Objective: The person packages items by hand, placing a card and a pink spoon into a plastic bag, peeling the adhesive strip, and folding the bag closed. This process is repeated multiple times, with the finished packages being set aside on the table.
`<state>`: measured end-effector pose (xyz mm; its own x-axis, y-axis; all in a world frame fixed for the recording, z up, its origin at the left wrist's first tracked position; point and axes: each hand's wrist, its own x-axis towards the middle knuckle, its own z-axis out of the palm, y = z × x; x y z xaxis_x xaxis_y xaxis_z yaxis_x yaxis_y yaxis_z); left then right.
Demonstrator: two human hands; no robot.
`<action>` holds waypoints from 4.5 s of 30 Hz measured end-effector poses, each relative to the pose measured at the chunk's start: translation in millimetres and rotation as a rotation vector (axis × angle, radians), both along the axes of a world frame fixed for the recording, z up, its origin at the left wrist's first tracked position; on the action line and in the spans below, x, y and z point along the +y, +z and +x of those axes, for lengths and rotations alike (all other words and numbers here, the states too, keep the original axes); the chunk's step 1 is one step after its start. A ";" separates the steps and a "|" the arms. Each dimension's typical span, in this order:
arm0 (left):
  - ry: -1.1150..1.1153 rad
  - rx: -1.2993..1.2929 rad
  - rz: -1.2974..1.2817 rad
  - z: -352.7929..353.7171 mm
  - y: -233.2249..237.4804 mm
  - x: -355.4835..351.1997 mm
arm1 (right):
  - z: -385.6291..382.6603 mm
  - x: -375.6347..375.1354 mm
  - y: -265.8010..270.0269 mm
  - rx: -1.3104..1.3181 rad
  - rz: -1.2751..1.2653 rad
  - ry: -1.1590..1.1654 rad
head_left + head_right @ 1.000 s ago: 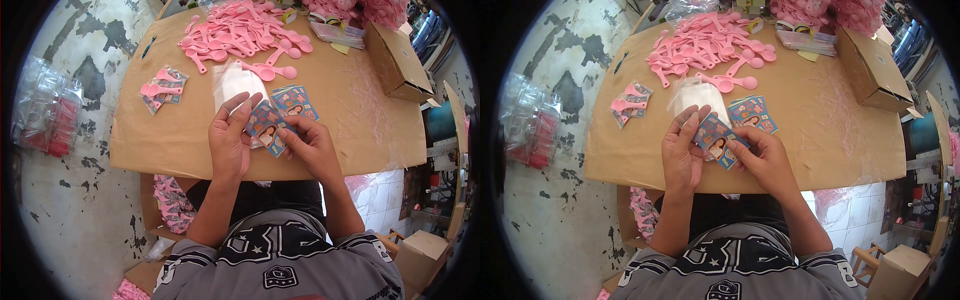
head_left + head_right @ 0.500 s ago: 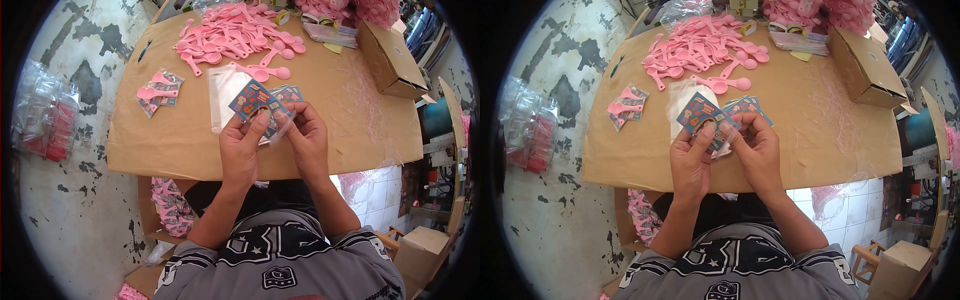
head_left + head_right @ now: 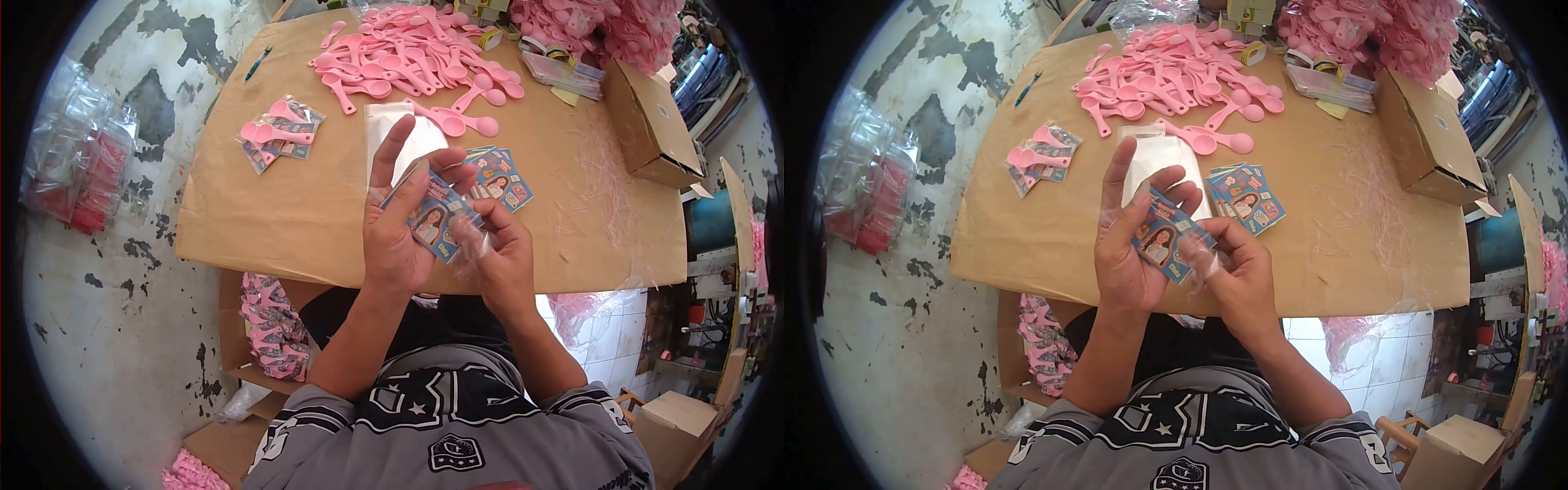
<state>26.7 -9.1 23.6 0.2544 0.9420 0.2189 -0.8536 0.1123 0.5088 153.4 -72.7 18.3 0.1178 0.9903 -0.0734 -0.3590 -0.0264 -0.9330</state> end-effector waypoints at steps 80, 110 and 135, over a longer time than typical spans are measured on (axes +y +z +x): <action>0.042 -0.089 -0.248 7.4 -11.8 -4.4 | 20.0 13.0 -14.0 -0.433 0.143 -0.004; -0.217 0.269 -0.163 -12.8 -4.5 9.0 | 52.5 19.8 30.7 -0.706 0.593 -0.049; 0.041 1.045 0.235 -3.6 9.7 -27.0 | 38.9 42.0 26.4 -1.299 0.789 -0.502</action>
<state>23.1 -36.0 33.3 0.3894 0.9168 0.0881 0.0168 -0.1027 0.9946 192.3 -30.7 44.7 -0.0008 0.5737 0.8191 0.8288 0.4587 -0.3205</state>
